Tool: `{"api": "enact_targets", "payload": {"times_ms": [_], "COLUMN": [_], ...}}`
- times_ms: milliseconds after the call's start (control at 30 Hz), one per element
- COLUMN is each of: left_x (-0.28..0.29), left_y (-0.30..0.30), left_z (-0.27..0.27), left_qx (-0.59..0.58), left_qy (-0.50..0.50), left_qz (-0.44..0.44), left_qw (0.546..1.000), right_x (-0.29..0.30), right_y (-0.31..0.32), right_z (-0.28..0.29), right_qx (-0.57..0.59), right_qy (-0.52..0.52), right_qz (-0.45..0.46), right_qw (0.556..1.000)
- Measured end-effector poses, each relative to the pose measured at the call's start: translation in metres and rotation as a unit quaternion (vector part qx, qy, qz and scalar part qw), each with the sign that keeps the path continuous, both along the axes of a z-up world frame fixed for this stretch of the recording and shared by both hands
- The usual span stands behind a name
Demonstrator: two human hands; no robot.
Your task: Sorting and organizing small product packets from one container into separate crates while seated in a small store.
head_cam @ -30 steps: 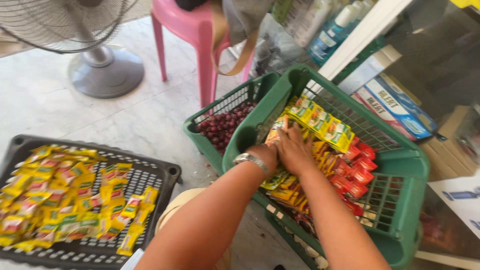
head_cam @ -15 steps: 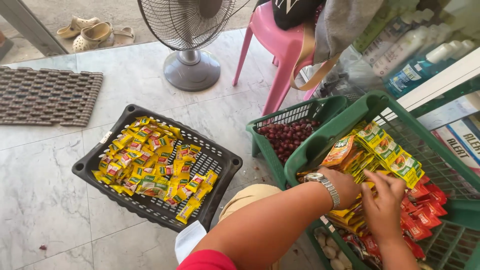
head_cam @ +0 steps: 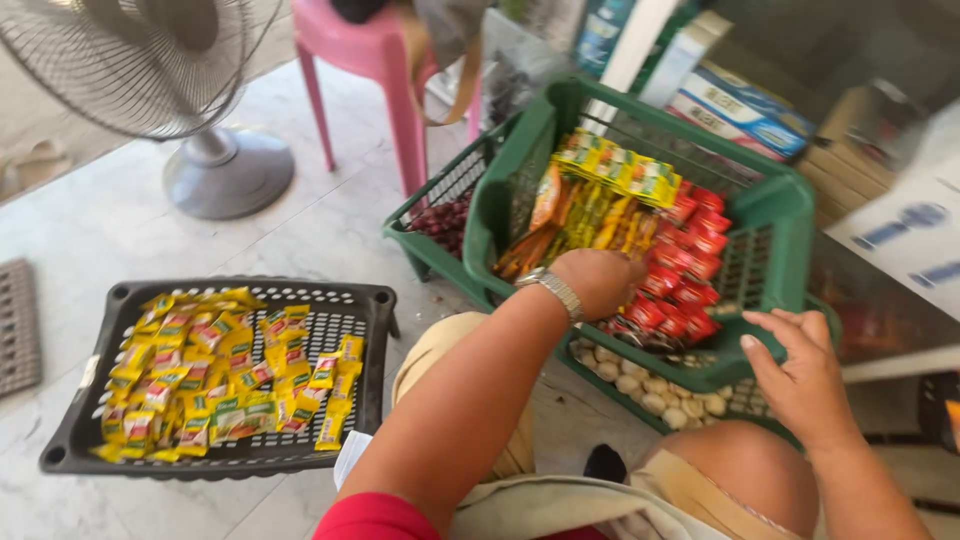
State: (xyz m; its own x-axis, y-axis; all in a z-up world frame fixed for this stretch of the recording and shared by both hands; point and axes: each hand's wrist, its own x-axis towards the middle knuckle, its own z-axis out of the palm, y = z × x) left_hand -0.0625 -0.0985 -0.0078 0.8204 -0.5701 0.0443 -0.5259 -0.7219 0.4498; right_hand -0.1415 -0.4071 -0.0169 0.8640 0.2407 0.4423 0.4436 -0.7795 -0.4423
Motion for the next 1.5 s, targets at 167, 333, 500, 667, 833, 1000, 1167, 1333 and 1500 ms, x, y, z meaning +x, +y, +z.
{"api": "enact_targets", "payload": {"times_ms": [167,333,500,667,833,1000,1167,1333,1500], "left_x": [-0.043,-0.087,-0.126,-0.188,-0.251,-0.305,-0.33,-0.331,-0.359], "left_y": [0.002,0.039,0.099,0.181,0.239,0.246,0.266,0.281,0.304], "left_z": [0.016,0.011,0.01,0.013,-0.033,-0.032,-0.039,-0.081,-0.128], "left_qx": [0.006,-0.072,-0.207,-0.398,-0.512,-0.552,-0.531,-0.53,-0.409], "left_qy": [-0.048,-0.085,-0.151,0.113,0.2,0.188,0.196,0.114,-0.057], "left_qz": [-0.037,-0.027,-0.002,0.187,0.301,0.31,0.317,0.306,0.584], "left_qw": [0.998,0.993,0.967,0.891,0.779,0.751,0.761,0.782,0.699], "right_x": [-0.037,-0.023,0.015,0.035,0.054,0.039,0.024,0.014,0.0], "right_y": [-0.013,-0.031,0.031,0.142,0.204,0.234,0.245,0.269,0.266], "right_z": [0.019,0.022,0.059,0.04,-0.046,-0.063,-0.052,-0.062,-0.054], "right_qx": [0.031,-0.015,-0.001,0.098,0.051,-0.232,-0.202,-0.212,-0.128], "right_qy": [0.071,0.099,0.067,0.134,0.337,0.364,0.482,0.474,0.457], "right_qz": [-0.048,-0.026,0.101,0.296,0.353,0.404,0.298,0.293,0.419], "right_qw": [0.996,0.995,0.993,0.941,0.871,0.806,0.799,0.803,0.774]}}
